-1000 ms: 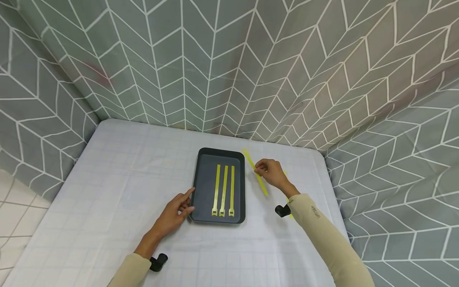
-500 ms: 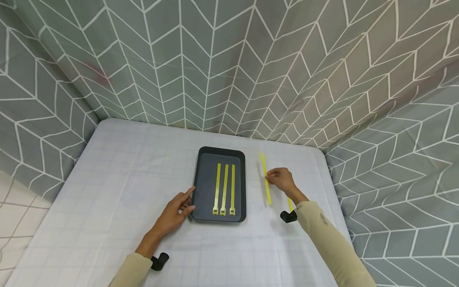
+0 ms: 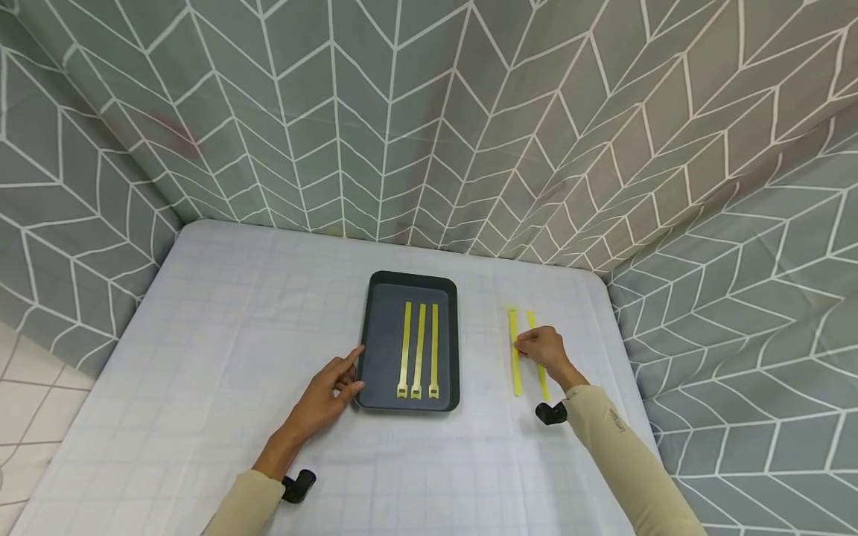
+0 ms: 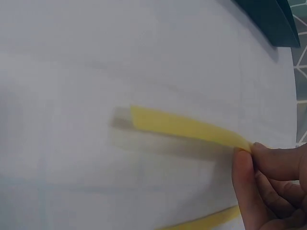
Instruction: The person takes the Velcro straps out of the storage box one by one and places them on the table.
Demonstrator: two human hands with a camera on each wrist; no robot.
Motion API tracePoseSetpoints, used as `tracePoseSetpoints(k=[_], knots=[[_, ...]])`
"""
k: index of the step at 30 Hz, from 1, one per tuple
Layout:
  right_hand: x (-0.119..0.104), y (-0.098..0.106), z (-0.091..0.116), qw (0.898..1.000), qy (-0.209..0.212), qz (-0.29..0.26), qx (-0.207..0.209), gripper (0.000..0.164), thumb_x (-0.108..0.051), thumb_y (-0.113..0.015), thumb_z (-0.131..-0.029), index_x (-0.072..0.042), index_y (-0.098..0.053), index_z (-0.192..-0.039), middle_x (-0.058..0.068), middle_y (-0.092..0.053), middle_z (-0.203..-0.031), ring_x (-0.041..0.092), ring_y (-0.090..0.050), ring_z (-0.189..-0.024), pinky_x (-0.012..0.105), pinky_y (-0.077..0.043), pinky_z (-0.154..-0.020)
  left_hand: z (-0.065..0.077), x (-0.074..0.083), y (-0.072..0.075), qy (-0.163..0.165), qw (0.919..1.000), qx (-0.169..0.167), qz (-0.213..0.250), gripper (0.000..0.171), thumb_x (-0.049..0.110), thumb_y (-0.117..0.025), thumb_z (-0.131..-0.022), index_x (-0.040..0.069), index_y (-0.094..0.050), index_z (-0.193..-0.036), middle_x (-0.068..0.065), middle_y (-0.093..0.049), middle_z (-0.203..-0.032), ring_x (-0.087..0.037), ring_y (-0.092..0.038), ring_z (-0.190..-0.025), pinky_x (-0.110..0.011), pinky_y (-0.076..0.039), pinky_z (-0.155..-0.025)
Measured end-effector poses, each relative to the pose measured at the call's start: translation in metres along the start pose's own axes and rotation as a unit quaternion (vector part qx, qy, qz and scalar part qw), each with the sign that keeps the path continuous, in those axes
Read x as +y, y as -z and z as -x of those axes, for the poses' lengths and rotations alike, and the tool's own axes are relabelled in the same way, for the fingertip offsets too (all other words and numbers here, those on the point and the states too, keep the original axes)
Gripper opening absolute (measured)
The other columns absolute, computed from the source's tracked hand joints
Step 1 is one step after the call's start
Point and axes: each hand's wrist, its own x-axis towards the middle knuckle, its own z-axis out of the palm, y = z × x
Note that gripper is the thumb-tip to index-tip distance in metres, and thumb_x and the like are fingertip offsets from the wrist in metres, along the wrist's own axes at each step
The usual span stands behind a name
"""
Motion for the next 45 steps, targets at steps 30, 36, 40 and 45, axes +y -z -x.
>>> tracePoseSetpoints(k=[30, 36, 40, 45], knots=[[0.012, 0.006, -0.003, 0.991, 0.013, 0.120, 0.056, 0.013, -0.011, -0.074, -0.089, 0.001, -0.075, -0.088, 0.008, -0.072, -0.071, 0.014, -0.062, -0.061, 0.025, -0.046, -0.054, 0.000, 0.002, 0.000, 0.008, 1.0000, 0.006, -0.001, 0.065, 0.005, -0.069, -0.094, 0.005, -0.041, -0.153, -0.005, -0.057, -0.102, -0.005, -0.055, -0.081, -0.027, -0.053, -0.079], [0.012, 0.005, 0.000, 0.988, 0.017, 0.136, 0.068, 0.013, -0.011, -0.076, -0.088, 0.002, -0.076, -0.088, 0.009, -0.073, -0.073, 0.014, -0.063, -0.060, 0.024, -0.046, -0.055, 0.000, 0.002, 0.000, 0.004, 1.0000, 0.005, -0.002, 0.065, 0.004, -0.069, -0.094, 0.004, -0.041, -0.153, -0.006, -0.057, -0.102, -0.005, -0.056, -0.081, -0.026, -0.053, -0.079], [0.013, 0.004, 0.002, 0.985, 0.027, 0.151, 0.076, 0.013, -0.011, -0.076, -0.087, 0.002, -0.075, -0.088, 0.013, -0.073, -0.081, 0.019, -0.064, -0.066, 0.028, -0.050, -0.057, -0.001, 0.002, -0.001, 0.006, 1.0000, 0.004, -0.003, 0.065, 0.005, -0.069, -0.094, 0.005, -0.041, -0.153, -0.006, -0.057, -0.103, -0.005, -0.056, -0.082, -0.026, -0.053, -0.079], [0.014, 0.004, 0.002, 0.983, 0.031, 0.162, 0.081, 0.014, -0.011, -0.076, -0.087, 0.002, -0.076, -0.089, 0.018, -0.072, -0.090, 0.023, -0.064, -0.072, 0.031, -0.052, -0.060, -0.001, 0.002, -0.001, 0.011, 0.9999, 0.003, -0.004, 0.066, 0.005, -0.069, -0.094, 0.007, -0.041, -0.153, -0.005, -0.057, -0.102, -0.005, -0.056, -0.081, -0.026, -0.053, -0.080]])
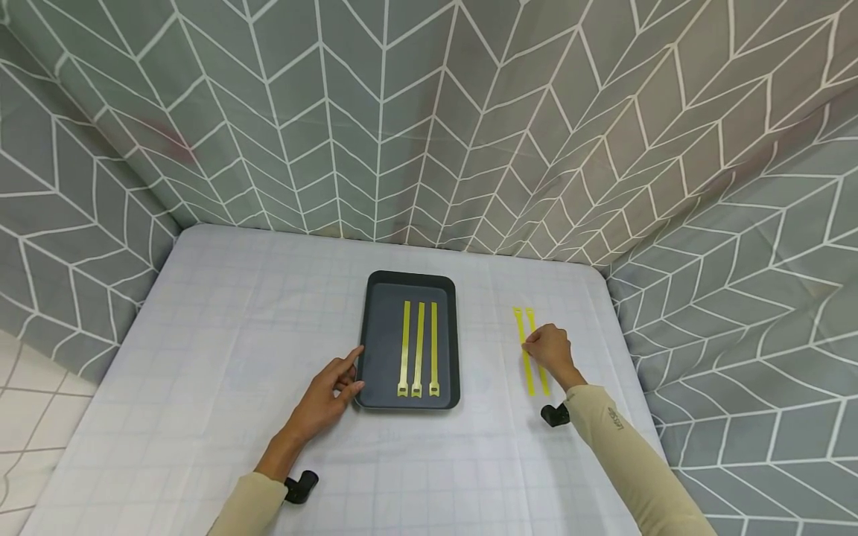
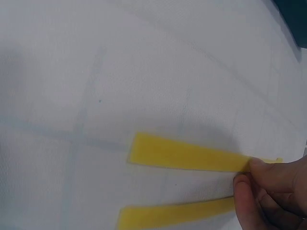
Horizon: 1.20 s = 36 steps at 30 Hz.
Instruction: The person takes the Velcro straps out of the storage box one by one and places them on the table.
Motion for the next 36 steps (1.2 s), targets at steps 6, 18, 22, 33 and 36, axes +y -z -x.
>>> tracePoseSetpoints(k=[6, 18, 22, 33, 36], knots=[[0.000, 0.000, 0.001, 1.000, 0.007, -0.006, -0.002, 0.015, -0.011, -0.076, -0.087, 0.003, -0.076, -0.090, 0.017, -0.074, -0.087, 0.021, -0.064, -0.067, 0.030, -0.052, -0.058, 0.000, 0.000, 0.000, -0.002, 1.0000, 0.000, 0.002, 0.066, 0.006, -0.069, -0.094, 0.007, -0.041, -0.153, -0.005, -0.057, -0.102, -0.005, -0.056, -0.082, -0.026, -0.053, -0.080], [-0.007, 0.002, 0.002, 1.000, -0.004, -0.002, -0.011, 0.019, -0.016, -0.074, -0.089, 0.002, -0.075, -0.095, 0.019, -0.072, -0.097, 0.023, -0.065, -0.073, 0.032, -0.053, -0.062, 0.002, -0.001, 0.001, -0.001, 1.0000, 0.000, 0.007, 0.064, 0.007, -0.068, -0.095, 0.006, -0.041, -0.153, -0.005, -0.057, -0.103, -0.005, -0.056, -0.082, -0.026, -0.053, -0.080], [-0.011, 0.003, 0.001, 1.000, 0.008, 0.003, -0.003, 0.018, -0.018, -0.073, -0.088, 0.000, -0.074, -0.094, 0.018, -0.071, -0.099, 0.024, -0.064, -0.076, 0.033, -0.052, -0.063, 0.002, -0.001, 0.002, -0.004, 0.9999, -0.001, 0.010, 0.064, 0.007, -0.068, -0.095, 0.007, -0.041, -0.154, -0.005, -0.058, -0.104, -0.006, -0.056, -0.083, -0.026, -0.053, -0.080], [-0.033, 0.002, -0.001, 0.988, 0.143, -0.055, 0.017, 0.016, -0.010, -0.076, -0.088, 0.002, -0.073, -0.099, 0.017, -0.075, -0.095, 0.032, -0.073, -0.090, 0.043, -0.059, -0.076, 0.001, -0.001, 0.003, -0.006, 1.0000, -0.003, 0.005, 0.065, 0.007, -0.068, -0.095, 0.006, -0.041, -0.153, -0.004, -0.057, -0.102, -0.006, -0.054, -0.082, -0.026, -0.053, -0.079], [-0.041, 0.002, -0.002, 0.983, 0.170, -0.071, 0.006, 0.018, -0.007, -0.077, -0.088, 0.004, -0.072, -0.101, 0.018, -0.075, -0.098, 0.033, -0.073, -0.092, 0.044, -0.059, -0.079, 0.001, -0.001, 0.002, -0.002, 1.0000, -0.003, 0.007, 0.065, 0.006, -0.068, -0.095, 0.006, -0.041, -0.153, -0.003, -0.056, -0.101, -0.007, -0.054, -0.082, -0.026, -0.052, -0.078]])
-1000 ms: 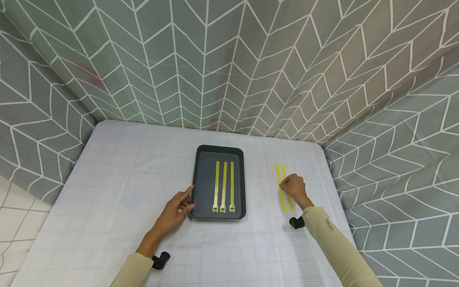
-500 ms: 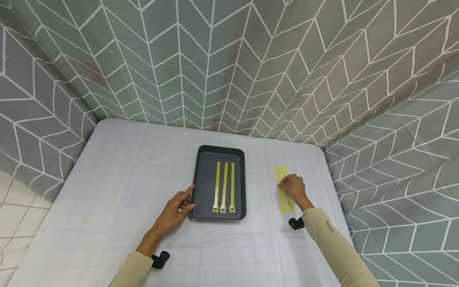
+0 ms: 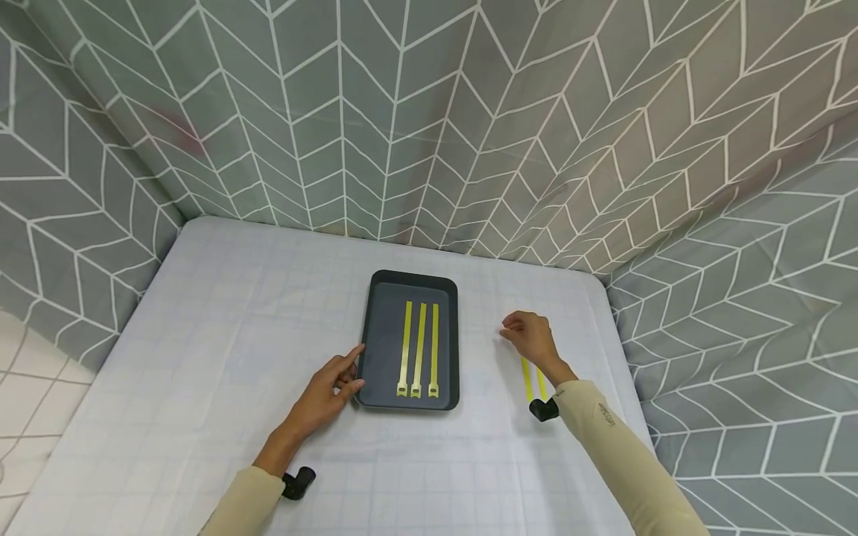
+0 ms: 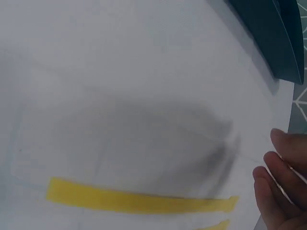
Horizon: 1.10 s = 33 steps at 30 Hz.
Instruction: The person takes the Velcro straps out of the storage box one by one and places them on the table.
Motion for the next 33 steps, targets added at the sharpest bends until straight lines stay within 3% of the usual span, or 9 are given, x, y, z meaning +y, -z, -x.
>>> tracePoseSetpoints(k=[7, 11, 16, 23, 33], knots=[[-0.014, -0.004, -0.011, 0.999, 0.028, -0.005, -0.014, 0.021, -0.006, -0.078, -0.086, 0.004, -0.073, -0.104, 0.020, -0.074, -0.102, 0.034, -0.071, -0.096, 0.046, -0.058, -0.084, -0.001, 0.001, -0.001, 0.006, 1.0000, -0.002, -0.002, 0.065, 0.005, -0.069, -0.094, 0.006, -0.041, -0.153, -0.006, -0.057, -0.102, -0.008, -0.055, -0.083, -0.026, -0.053, -0.077], [-0.025, -0.008, -0.017, 0.997, 0.069, -0.012, -0.033, 0.022, -0.002, -0.076, -0.086, 0.005, -0.071, -0.107, 0.021, -0.073, -0.106, 0.035, -0.070, -0.100, 0.045, -0.058, -0.089, -0.002, 0.002, -0.001, 0.011, 0.9999, -0.001, -0.004, 0.065, 0.005, -0.069, -0.094, 0.006, -0.041, -0.153, -0.006, -0.057, -0.102, -0.009, -0.055, -0.082, -0.026, -0.053, -0.077], [-0.035, -0.014, -0.024, 0.989, 0.127, -0.020, -0.067, 0.025, 0.003, -0.075, -0.086, 0.005, -0.070, -0.111, 0.020, -0.072, -0.111, 0.036, -0.069, -0.106, 0.043, -0.056, -0.094, -0.002, 0.003, 0.000, 0.006, 1.0000, -0.003, -0.002, 0.066, 0.003, -0.069, -0.093, 0.004, -0.041, -0.153, -0.006, -0.057, -0.101, -0.008, -0.056, -0.081, -0.026, -0.053, -0.077], [-0.049, -0.018, -0.032, 0.980, 0.165, -0.012, -0.108, 0.029, 0.001, -0.075, -0.087, 0.002, -0.070, -0.116, 0.016, -0.071, -0.116, 0.033, -0.066, -0.111, 0.040, -0.054, -0.098, -0.002, 0.004, 0.000, 0.012, 0.9999, -0.004, -0.003, 0.066, 0.005, -0.069, -0.094, 0.006, -0.041, -0.153, -0.007, -0.057, -0.102, -0.008, -0.056, -0.082, -0.026, -0.053, -0.077], [-0.074, -0.031, -0.040, 0.965, 0.227, 0.038, -0.126, 0.028, -0.004, -0.076, -0.088, 0.001, -0.071, -0.116, 0.014, -0.071, -0.114, 0.031, -0.068, -0.106, 0.042, -0.055, -0.094, 0.000, 0.002, 0.000, 0.015, 0.9999, -0.003, -0.002, 0.066, 0.005, -0.069, -0.094, 0.007, -0.041, -0.153, -0.005, -0.056, -0.101, -0.008, -0.055, -0.082, -0.026, -0.053, -0.077]])
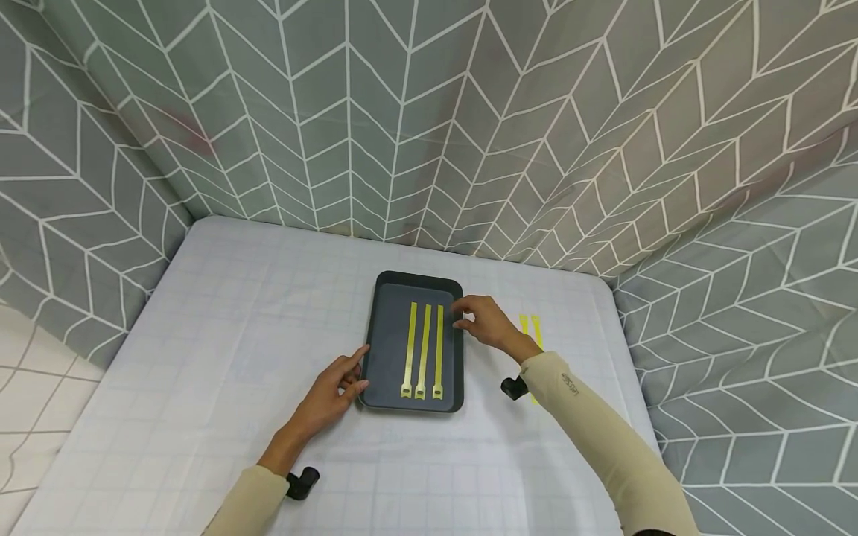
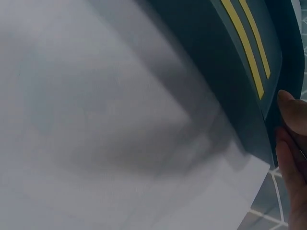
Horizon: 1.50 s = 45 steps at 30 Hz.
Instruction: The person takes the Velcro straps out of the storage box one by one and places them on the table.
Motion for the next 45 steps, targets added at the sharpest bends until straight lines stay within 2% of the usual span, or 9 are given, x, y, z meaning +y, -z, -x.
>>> tracePoseSetpoints(k=[9, 14, 21, 24, 33, 40, 45], knots=[[-0.016, -0.014, -0.018, 0.997, 0.053, 0.037, -0.038, 0.027, -0.005, -0.076, -0.088, -0.002, -0.072, -0.115, 0.012, -0.072, -0.116, 0.028, -0.067, -0.109, 0.042, -0.054, -0.094, 0.000, 0.000, 0.001, -0.011, 0.9999, 0.000, 0.002, 0.066, 0.006, -0.069, -0.094, 0.006, -0.040, -0.154, -0.006, -0.057, -0.101, -0.007, -0.056, -0.083, -0.026, -0.053, -0.078], [-0.027, -0.020, -0.027, 0.993, 0.064, 0.051, -0.087, 0.030, -0.008, -0.077, -0.088, -0.003, -0.072, -0.116, 0.011, -0.071, -0.118, 0.027, -0.064, -0.115, 0.041, -0.052, -0.099, 0.001, 0.001, 0.002, -0.021, 0.9998, 0.001, 0.005, 0.065, 0.005, -0.067, -0.095, 0.004, -0.039, -0.153, -0.008, -0.057, -0.102, -0.007, -0.057, -0.083, -0.027, -0.053, -0.079], [-0.042, -0.031, -0.037, 0.981, 0.087, 0.069, -0.159, 0.033, -0.010, -0.079, -0.086, -0.006, -0.072, -0.118, 0.008, -0.068, -0.123, 0.026, -0.060, -0.121, 0.040, -0.047, -0.106, 0.002, 0.001, 0.002, -0.021, 0.9998, 0.002, 0.006, 0.065, 0.005, -0.067, -0.095, 0.004, -0.039, -0.153, -0.008, -0.057, -0.102, -0.007, -0.057, -0.084, -0.027, -0.053, -0.079], [-0.047, -0.035, -0.040, 0.976, 0.101, 0.082, -0.176, 0.031, -0.010, -0.078, -0.087, -0.008, -0.071, -0.117, 0.006, -0.066, -0.123, 0.023, -0.060, -0.119, 0.038, -0.048, -0.103, 0.002, 0.000, 0.002, -0.021, 0.9997, 0.000, 0.009, 0.065, 0.005, -0.067, -0.095, 0.004, -0.040, -0.153, -0.008, -0.057, -0.102, -0.008, -0.057, -0.084, -0.026, -0.053, -0.079], [-0.051, -0.047, -0.042, 0.955, 0.186, 0.139, -0.183, 0.025, -0.004, -0.078, -0.086, -0.009, -0.072, -0.109, 0.007, -0.063, -0.121, 0.023, -0.059, -0.118, 0.034, -0.054, -0.094, 0.001, 0.000, 0.001, -0.013, 0.9998, -0.002, 0.013, 0.065, 0.006, -0.068, -0.095, 0.006, -0.040, -0.154, -0.007, -0.057, -0.103, -0.008, -0.056, -0.084, -0.026, -0.053, -0.079], [-0.055, -0.049, -0.043, 0.945, 0.204, 0.179, -0.181, 0.017, -0.003, -0.074, -0.090, -0.015, -0.076, -0.100, 0.003, -0.063, -0.116, 0.017, -0.060, -0.108, 0.026, -0.055, -0.078, 0.001, 0.001, 0.001, -0.007, 0.9999, -0.003, 0.011, 0.065, 0.007, -0.068, -0.095, 0.007, -0.040, -0.154, -0.007, -0.057, -0.103, -0.008, -0.057, -0.085, -0.026, -0.052, -0.079], [-0.058, -0.052, -0.043, 0.937, 0.218, 0.207, -0.177, 0.015, -0.006, -0.074, -0.091, -0.016, -0.077, -0.101, 0.001, -0.064, -0.118, 0.015, -0.060, -0.110, 0.025, -0.055, -0.081, 0.001, 0.001, 0.001, -0.004, 0.9999, -0.003, 0.010, 0.065, 0.007, -0.068, -0.095, 0.007, -0.040, -0.154, -0.007, -0.057, -0.103, -0.009, -0.057, -0.085, -0.026, -0.052, -0.079]])
